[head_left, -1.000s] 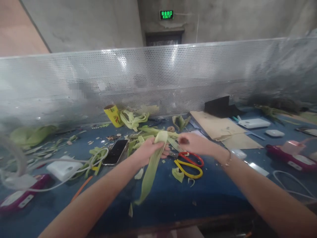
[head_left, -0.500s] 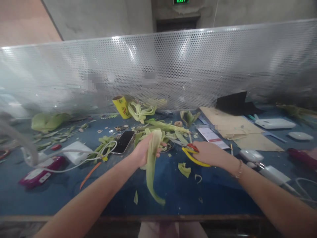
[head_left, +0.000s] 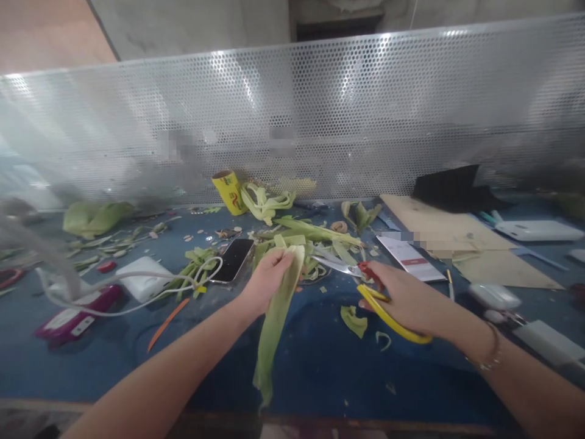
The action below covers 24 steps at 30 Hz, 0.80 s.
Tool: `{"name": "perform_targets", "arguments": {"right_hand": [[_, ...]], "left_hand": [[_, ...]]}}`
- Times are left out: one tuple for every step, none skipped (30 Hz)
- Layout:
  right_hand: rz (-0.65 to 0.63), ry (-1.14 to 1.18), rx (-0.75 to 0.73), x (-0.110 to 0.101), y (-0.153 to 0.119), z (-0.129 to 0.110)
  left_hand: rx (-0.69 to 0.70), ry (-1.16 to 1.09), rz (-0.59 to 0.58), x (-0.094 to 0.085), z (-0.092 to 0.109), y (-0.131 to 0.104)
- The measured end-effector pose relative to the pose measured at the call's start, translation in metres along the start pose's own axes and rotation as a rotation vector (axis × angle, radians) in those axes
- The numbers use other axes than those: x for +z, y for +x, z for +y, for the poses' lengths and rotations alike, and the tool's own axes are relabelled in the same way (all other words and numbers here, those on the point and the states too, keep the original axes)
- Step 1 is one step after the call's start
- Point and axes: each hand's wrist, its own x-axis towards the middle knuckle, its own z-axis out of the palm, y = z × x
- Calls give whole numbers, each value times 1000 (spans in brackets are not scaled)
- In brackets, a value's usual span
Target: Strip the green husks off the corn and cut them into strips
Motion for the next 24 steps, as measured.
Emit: {"name": "perform_targets", "arguments": {"right_hand": [[-15,3,6,2,-1,-2],[-33,8,10,3,-1,-4],[-48,15,13,4,-2,-6],[-58,23,11,5,-2,-7],[-66,32,8,6,-2,-8],[-72,41,5,6,-2,-8],[-79,50,4,7,-2,-9],[-86,59,3,7,-3,-9],[-91,64,3,7,-3,-10],[-93,66,2,6,-4,-10],[-92,67,2,6,-4,-11],[-91,69,1,5,-5,-12],[-93,72,2,4,-5,-13],[-99,76,4,3,-5,-13],[-106,78,9,2,-5,-14],[-111,79,12,2,-5,-15],[-114,77,16,1,-5,-15],[-115,75,19,0,-4,-16],[-115,72,19,0,-4,-16],[-113,70,18,0,-4,-16],[-110,70,15,0,-4,-16],[-106,73,13,0,-4,-15],[-102,77,11,1,-4,-15],[-98,82,10,1,-4,-14]], "left_hand": [[38,56,8,-1,-1,0],[79,111,14,-1,-3,0],[123,160,19,-2,-4,-1],[164,199,21,-3,-6,-1],[200,228,19,-3,-7,-2],[229,248,15,-3,-8,-2],[248,267,9,-3,-9,-3],[262,286,2,-3,-9,-3],[272,303,-4,-2,-10,-4],[279,319,-12,-1,-10,-5],[284,331,-19,0,-11,-5],[286,340,-24,1,-11,-6],[286,344,-29,1,-11,-6],[282,346,-33,2,-11,-7],[276,346,-36,2,-12,-7],[269,347,-37,2,-12,-7],[260,350,-39,2,-11,-7],[246,354,-44,1,-11,-7],[228,357,-53,1,-11,-7],[208,355,-62,1,-10,-7],[186,343,-75,1,-9,-8],[162,323,-92,2,-8,-8],[141,294,-107,2,-7,-8],[127,263,-120,3,-7,-9]]}}
